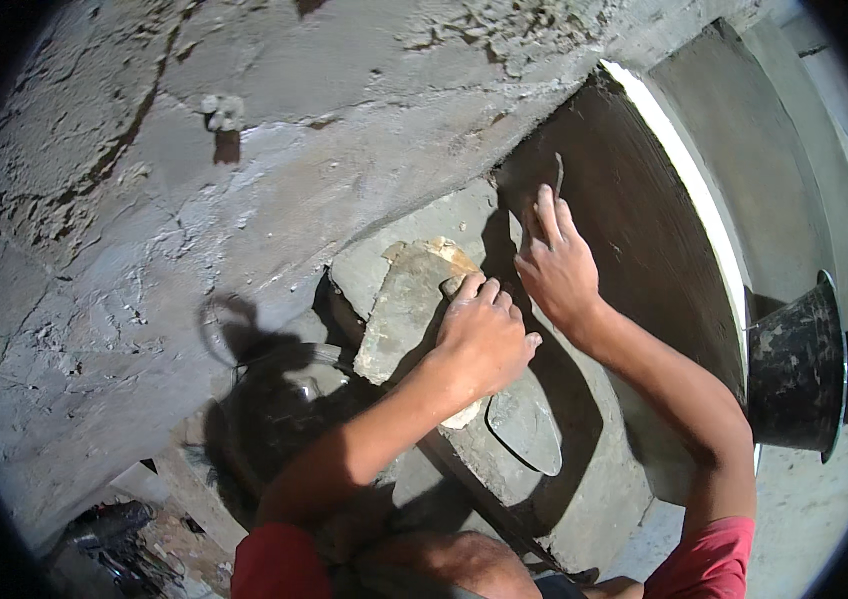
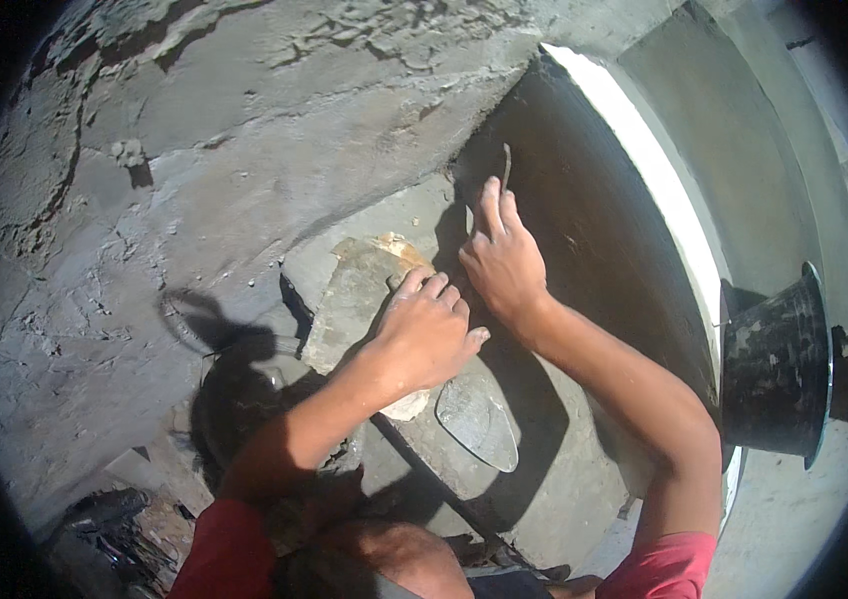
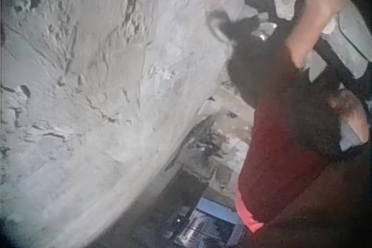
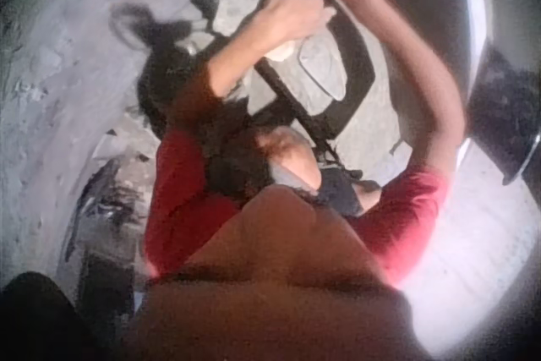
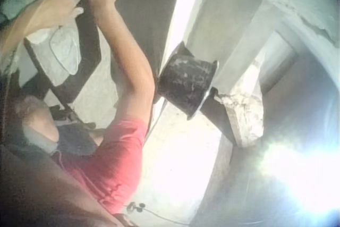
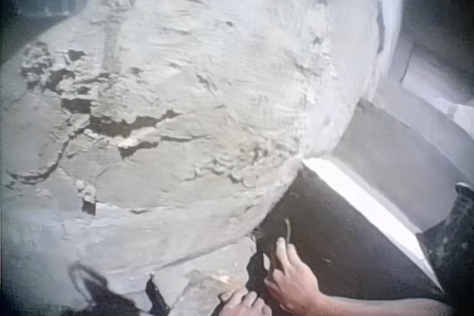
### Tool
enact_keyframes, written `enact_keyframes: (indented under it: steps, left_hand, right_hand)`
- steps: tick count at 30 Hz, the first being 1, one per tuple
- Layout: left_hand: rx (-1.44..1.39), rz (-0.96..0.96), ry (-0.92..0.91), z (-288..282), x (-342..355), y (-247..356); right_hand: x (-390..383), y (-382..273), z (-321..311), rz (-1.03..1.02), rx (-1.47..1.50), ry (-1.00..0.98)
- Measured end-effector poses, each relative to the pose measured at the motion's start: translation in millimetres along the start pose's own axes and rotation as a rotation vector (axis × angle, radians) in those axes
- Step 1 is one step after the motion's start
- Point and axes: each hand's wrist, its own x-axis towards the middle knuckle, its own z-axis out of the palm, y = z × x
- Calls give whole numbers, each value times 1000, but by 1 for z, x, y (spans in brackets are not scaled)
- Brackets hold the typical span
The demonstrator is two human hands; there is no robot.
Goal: The person applies and smooths cement on a concrete stair using a trowel and hand, then uses a brush to finish the surface. The person repeatedly scoops cement from a bucket and spreads it evenly across the stair riser and tread.
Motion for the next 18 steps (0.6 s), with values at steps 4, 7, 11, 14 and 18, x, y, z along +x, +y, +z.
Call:
enact_keyframes:
  steps: [4, 7, 11, 14, 18]
  left_hand:
    - [-4, -12, -103, -7, 2, 3]
    - [31, -16, 23, -3, 0, 3]
    - [70, 5, 58, 7, -2, 0]
    - [8, -19, 46, 7, 0, 0]
    - [59, 11, -22, -4, -1, 1]
  right_hand:
    - [5, 1, 8, -25, -62, 292]
    - [24, 9, 25, -8, -44, 221]
    - [13, 8, 32, -17, -9, 68]
    - [-20, 0, 19, -22, 29, -18]
    - [-57, -8, -9, -40, 14, -152]
